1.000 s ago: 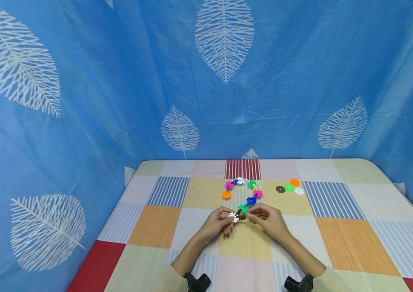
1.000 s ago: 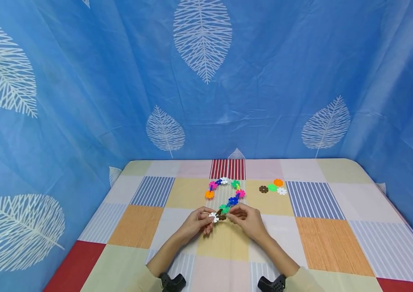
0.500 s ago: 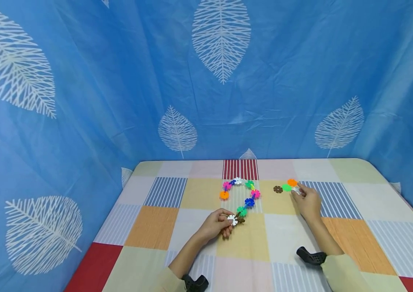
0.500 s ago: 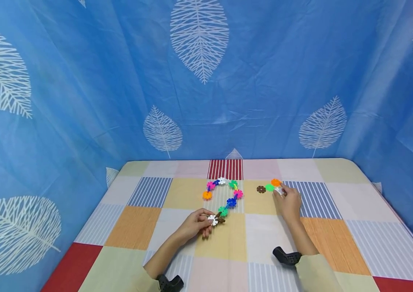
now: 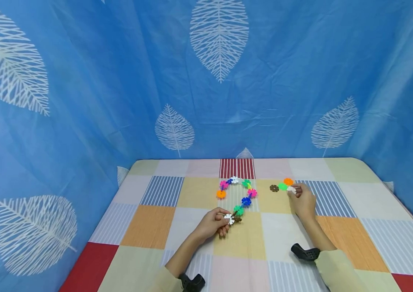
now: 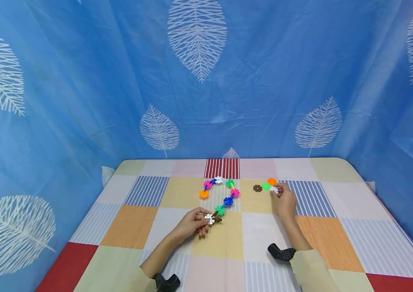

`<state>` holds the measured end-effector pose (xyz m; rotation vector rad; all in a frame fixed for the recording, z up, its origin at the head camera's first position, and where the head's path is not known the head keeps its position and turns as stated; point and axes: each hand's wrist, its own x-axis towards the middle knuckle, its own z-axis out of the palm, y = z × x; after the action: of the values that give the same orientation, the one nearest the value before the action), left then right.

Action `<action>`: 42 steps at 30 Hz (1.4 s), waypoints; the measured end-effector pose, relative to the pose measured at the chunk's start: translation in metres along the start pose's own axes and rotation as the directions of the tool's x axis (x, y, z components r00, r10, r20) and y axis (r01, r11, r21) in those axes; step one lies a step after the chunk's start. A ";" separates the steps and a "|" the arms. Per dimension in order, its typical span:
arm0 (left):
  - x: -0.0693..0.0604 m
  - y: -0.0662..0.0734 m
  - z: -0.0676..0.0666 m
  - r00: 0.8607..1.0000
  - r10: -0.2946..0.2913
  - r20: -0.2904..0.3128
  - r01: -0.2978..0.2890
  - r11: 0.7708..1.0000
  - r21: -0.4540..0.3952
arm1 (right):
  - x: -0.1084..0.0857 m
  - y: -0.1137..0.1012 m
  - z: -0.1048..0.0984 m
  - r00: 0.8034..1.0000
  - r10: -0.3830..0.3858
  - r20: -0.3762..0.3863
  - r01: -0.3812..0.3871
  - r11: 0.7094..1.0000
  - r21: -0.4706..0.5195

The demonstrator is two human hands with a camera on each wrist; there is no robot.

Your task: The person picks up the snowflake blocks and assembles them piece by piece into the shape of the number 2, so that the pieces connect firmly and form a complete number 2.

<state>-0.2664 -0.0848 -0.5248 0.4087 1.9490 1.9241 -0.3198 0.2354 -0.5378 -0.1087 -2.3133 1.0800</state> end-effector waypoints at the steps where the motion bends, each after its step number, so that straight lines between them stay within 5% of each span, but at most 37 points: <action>1: -0.001 0.000 -0.001 1.000 0.001 -0.001 -0.001 1.000 -0.001 | -0.003 -0.003 0.002 1.000 -0.015 0.000 0.015 0.999 0.030; 5: -0.002 0.000 -0.003 1.000 0.002 -0.009 -0.002 1.000 -0.013 | -0.019 -0.023 0.013 0.996 -0.080 0.038 0.066 0.957 0.282; 8: -0.001 0.000 -0.003 1.000 -0.011 -0.012 0.010 0.999 -0.030 | -0.038 -0.042 0.021 0.983 -0.083 0.163 -0.020 0.838 0.546; 12: 0.000 -0.001 -0.002 1.000 -0.026 -0.012 0.026 0.998 -0.058 | -0.064 -0.066 0.029 0.916 -0.057 0.398 -0.267 0.653 0.708; 15: 0.001 -0.001 -0.002 0.999 -0.030 -0.015 0.028 0.996 -0.081 | -0.076 -0.080 0.034 0.861 -0.009 0.508 -0.399 0.607 0.688; 20: 0.000 0.001 -0.001 0.999 -0.030 -0.013 0.028 0.994 -0.107 | -0.085 -0.090 0.037 0.827 0.093 0.554 -0.495 0.587 0.640; 33: -0.002 0.000 0.003 1.000 0.016 -0.016 -0.018 0.996 -0.091 | -0.087 -0.097 0.036 0.781 0.133 0.611 -0.564 0.571 0.597; 42: -0.012 0.020 0.009 0.998 0.059 -0.008 -0.059 0.997 -0.056 | -0.087 -0.099 0.038 0.762 0.148 0.630 -0.583 0.579 0.570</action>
<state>-0.2529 -0.0816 -0.5041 0.4498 1.9023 2.0139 -0.2511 0.1168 -0.5256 0.0140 -2.0863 2.5045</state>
